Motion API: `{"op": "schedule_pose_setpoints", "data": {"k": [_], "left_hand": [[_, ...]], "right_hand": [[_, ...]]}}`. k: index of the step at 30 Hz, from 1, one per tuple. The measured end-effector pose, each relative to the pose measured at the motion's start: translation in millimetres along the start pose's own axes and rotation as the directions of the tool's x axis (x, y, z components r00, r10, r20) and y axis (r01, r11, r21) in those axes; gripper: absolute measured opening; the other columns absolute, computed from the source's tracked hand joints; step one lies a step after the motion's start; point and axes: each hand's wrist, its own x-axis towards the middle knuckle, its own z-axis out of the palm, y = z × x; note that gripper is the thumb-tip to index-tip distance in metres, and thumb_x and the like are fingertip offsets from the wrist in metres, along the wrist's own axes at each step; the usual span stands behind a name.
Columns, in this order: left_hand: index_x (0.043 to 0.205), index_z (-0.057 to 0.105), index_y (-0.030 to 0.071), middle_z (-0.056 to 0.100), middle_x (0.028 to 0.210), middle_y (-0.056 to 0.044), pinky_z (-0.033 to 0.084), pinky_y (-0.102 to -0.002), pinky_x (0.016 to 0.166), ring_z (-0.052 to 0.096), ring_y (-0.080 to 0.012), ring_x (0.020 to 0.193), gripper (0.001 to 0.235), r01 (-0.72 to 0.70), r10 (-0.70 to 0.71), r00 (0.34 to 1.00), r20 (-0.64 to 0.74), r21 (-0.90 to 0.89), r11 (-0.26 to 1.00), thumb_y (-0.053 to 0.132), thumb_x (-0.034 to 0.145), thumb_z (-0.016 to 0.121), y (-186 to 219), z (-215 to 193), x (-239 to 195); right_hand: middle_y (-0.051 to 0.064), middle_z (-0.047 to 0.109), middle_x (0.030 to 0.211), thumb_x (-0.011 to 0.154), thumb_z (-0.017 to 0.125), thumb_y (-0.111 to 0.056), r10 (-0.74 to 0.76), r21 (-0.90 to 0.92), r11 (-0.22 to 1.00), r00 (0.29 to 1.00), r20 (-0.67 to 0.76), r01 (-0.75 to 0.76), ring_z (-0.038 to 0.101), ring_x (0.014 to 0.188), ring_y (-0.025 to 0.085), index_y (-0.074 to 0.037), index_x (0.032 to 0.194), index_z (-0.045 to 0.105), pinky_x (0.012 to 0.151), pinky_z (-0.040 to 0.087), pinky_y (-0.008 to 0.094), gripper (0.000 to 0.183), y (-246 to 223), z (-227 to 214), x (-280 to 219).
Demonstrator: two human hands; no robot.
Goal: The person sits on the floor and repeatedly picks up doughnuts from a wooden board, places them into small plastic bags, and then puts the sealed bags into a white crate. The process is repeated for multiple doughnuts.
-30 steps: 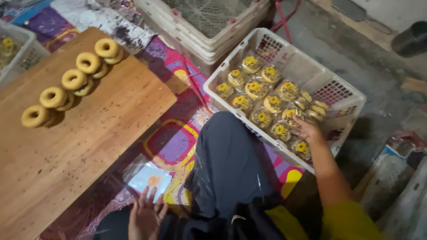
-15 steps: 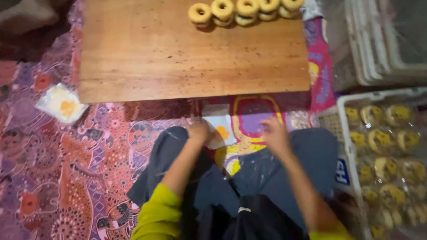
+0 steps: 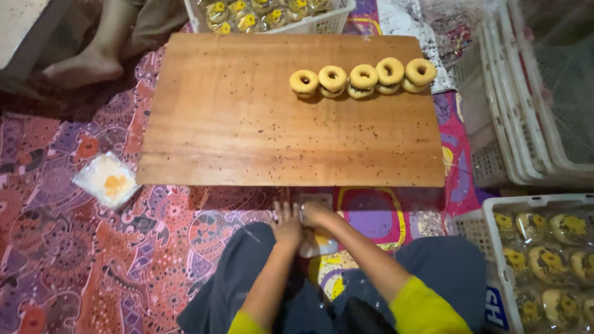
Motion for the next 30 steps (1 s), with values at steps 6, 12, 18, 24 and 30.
{"op": "schedule_pose_setpoints", "data": {"k": [6, 12, 18, 24, 30], "left_hand": [[0.152, 0.032, -0.003, 0.041, 0.153, -0.035, 0.035, -0.056, 0.119, 0.037, -0.0466, 0.147, 0.062, 0.167, 0.064, 0.984, 0.165, -0.744, -0.647, 0.028, 0.106, 0.062, -7.5, 2.2, -58.4], [0.131, 0.066, 0.0, 0.069, 0.11, -0.007, 0.053, -0.035, 0.099, 0.067, -0.0186, 0.107, 0.05, 0.093, 0.069, 0.995, 0.072, -0.432, -0.897, 0.04, 0.104, 0.057, -24.1, 16.1, -49.3], [0.118, 0.069, 0.012, 0.07, 0.11, 0.0, 0.055, -0.037, 0.095, 0.068, -0.015, 0.1, 0.033, 0.145, -0.024, 0.945, 0.327, -0.48, -0.865, 0.039, 0.101, 0.061, -38.7, 34.7, -51.0], [0.127, 0.065, 0.009, 0.07, 0.12, -0.005, 0.053, -0.037, 0.1, 0.066, -0.0202, 0.114, 0.043, 0.152, 0.04, 0.974, 0.225, -0.51, -0.847, 0.043, 0.101, 0.056, -20.1, 4.9, -71.2], [0.141, 0.057, 0.012, 0.065, 0.14, -0.006, 0.048, -0.033, 0.103, 0.06, -0.0165, 0.128, 0.051, 0.249, 0.189, 0.968, 0.162, -0.588, -0.77, 0.044, 0.103, 0.048, 40.7, -72.4, -76.9]], "right_hand": [[0.014, 0.073, 0.114, 0.082, 0.066, -0.023, -0.275, 0.077, 0.912, 0.739, -0.616, 0.404, 0.071, 0.103, 0.033, -0.005, 0.118, 0.07, 0.085, 0.056, 0.041, 0.041, -45.2, -40.5, -161.1], [0.007, 0.076, 0.103, 0.085, 0.072, -0.022, -0.531, -0.333, 0.838, 0.509, -0.677, 0.432, 0.071, 0.11, 0.029, -0.017, 0.091, 0.072, 0.102, 0.054, 0.045, 0.008, 22.2, -160.8, -147.7], [0.017, 0.045, 0.156, 0.092, 0.067, -0.025, 0.138, -0.08, 0.912, 0.483, -0.865, -0.403, 0.015, 0.15, 0.043, -0.008, 0.129, 0.069, 0.107, 0.011, 0.078, 0.041, 236.5, -315.2, -3.6], [0.019, 0.052, 0.15, 0.1, 0.069, -0.023, 0.088, 0.056, 0.995, 0.44, -0.894, -0.087, 0.034, 0.145, 0.04, -0.003, 0.116, 0.069, 0.116, 0.026, 0.062, 0.025, 240.2, -298.8, -35.9], [0.022, 0.064, 0.129, 0.099, 0.048, -0.032, 0.283, 0.789, -0.525, 0.94, -0.192, 0.319, 0.067, 0.112, 0.04, 0.001, 0.137, 0.054, 0.094, 0.055, 0.057, 0.051, 95.3, -101.6, -182.6]]}}
